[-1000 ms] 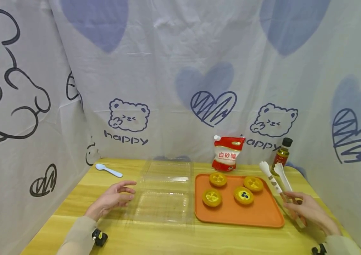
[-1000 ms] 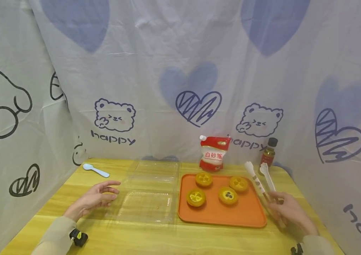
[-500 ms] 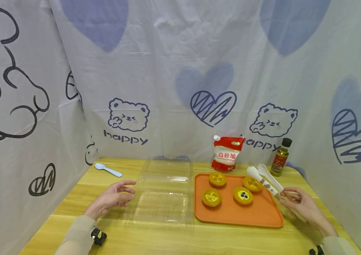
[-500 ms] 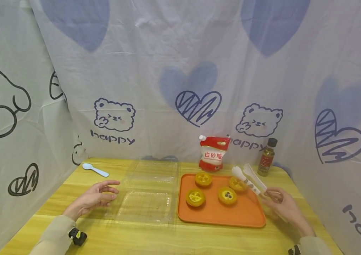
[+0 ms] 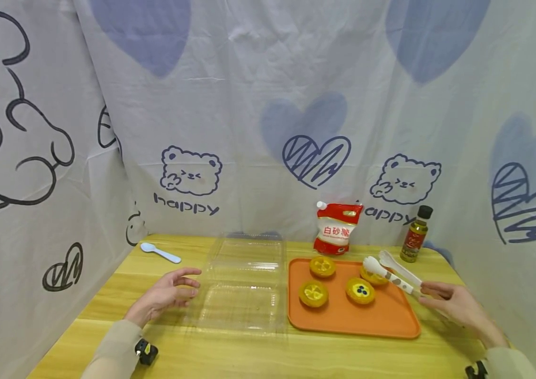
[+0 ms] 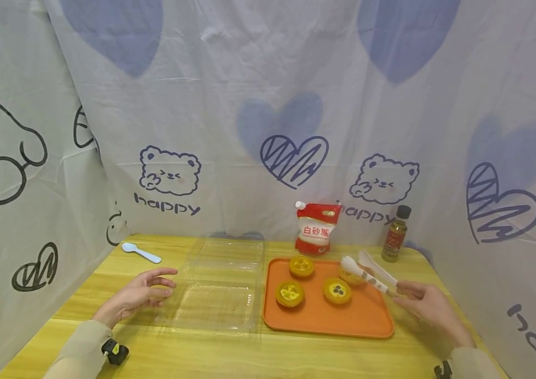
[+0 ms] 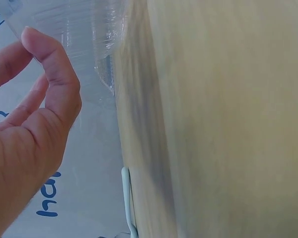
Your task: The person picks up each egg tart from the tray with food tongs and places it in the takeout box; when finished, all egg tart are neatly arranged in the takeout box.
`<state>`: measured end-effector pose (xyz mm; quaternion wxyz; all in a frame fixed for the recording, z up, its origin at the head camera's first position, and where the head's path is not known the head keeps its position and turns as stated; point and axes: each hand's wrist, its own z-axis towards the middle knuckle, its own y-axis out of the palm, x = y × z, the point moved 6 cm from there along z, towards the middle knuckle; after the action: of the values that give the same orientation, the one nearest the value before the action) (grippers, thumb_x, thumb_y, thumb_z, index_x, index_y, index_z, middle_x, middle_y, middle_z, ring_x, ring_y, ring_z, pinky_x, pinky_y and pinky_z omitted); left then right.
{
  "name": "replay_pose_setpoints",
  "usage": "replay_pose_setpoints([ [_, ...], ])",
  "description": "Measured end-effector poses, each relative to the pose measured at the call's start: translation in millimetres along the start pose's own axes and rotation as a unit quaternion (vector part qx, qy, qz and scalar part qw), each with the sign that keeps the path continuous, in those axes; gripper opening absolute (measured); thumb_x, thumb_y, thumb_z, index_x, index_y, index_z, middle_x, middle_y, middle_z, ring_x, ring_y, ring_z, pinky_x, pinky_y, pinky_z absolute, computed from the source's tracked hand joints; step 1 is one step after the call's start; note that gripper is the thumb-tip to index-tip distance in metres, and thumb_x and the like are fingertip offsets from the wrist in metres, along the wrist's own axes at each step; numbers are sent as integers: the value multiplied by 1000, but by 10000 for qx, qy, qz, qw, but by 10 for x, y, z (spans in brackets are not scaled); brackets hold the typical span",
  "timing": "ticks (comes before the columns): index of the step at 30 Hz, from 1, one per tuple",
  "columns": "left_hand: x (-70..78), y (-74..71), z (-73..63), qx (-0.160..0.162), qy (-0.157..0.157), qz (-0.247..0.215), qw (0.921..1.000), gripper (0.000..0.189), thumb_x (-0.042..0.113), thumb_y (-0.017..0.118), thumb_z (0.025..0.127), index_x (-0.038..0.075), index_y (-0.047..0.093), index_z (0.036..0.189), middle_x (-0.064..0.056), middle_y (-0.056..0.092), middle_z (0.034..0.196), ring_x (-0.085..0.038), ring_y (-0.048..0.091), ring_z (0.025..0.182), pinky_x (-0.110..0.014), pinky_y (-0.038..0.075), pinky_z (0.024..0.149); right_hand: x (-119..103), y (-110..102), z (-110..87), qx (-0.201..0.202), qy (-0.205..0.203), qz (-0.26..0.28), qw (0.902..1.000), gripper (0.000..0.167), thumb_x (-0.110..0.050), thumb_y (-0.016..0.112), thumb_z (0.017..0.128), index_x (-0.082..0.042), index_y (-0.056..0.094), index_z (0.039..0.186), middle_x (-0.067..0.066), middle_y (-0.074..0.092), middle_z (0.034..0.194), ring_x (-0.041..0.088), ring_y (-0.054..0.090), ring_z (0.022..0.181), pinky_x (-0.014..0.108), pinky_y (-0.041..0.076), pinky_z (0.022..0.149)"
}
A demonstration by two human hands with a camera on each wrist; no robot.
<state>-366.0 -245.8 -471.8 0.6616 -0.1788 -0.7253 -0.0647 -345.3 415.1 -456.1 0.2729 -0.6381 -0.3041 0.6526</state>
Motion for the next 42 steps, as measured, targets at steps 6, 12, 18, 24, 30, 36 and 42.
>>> replay_pose_setpoints([
  [6,19,7,1,-49,16,-26,10000,65,2,63,92,-2,31,148,-25,49,126,-23,59,93,-32,56,73,73,6,38,-415,585,528,9960,78,-44,71,88,6,45,142,26,55,136,26,65,109,35,59,76],
  [12,25,9,-21,-26,-3,-3,10000,66,3,64,92,-3,31,148,-26,49,127,-23,60,92,-33,57,74,84,4,49,-582,388,345,9970,71,-38,70,90,7,49,139,23,60,131,18,67,102,33,58,73],
  [18,47,4,-8,-54,9,-2,10000,66,3,64,92,-4,31,148,-27,48,128,-23,60,91,-34,57,75,78,8,71,-453,38,-54,9990,69,-39,72,88,7,54,135,23,63,127,30,66,111,24,57,76],
  [24,36,16,0,-96,10,2,10000,67,3,63,92,-3,29,149,-27,48,129,-24,60,93,-35,57,77,38,11,86,-362,-151,-376,9985,67,-39,74,86,8,57,131,23,65,124,36,64,113,22,57,76],
  [30,21,27,-15,-80,23,-38,10000,67,5,64,92,-2,29,149,-26,49,129,-24,61,93,-36,58,77,-1,42,56,-310,-382,-369,9981,64,-36,74,87,9,58,130,25,64,123,34,66,108,20,56,68],
  [36,6,32,-12,-65,13,-125,9999,67,3,63,92,-3,28,149,-26,49,129,-24,60,94,-36,58,77,15,68,45,-105,-555,-443,9974,60,-32,75,85,8,61,127,24,67,119,11,67,94,21,56,65],
  [42,-1,17,3,-7,-3,-126,9999,69,2,64,91,-4,27,149,-26,50,127,-24,60,96,-37,58,78,4,70,24,42,-693,-416,9967,57,-29,75,85,9,61,125,24,67,118,-3,63,88,21,56,67],
])
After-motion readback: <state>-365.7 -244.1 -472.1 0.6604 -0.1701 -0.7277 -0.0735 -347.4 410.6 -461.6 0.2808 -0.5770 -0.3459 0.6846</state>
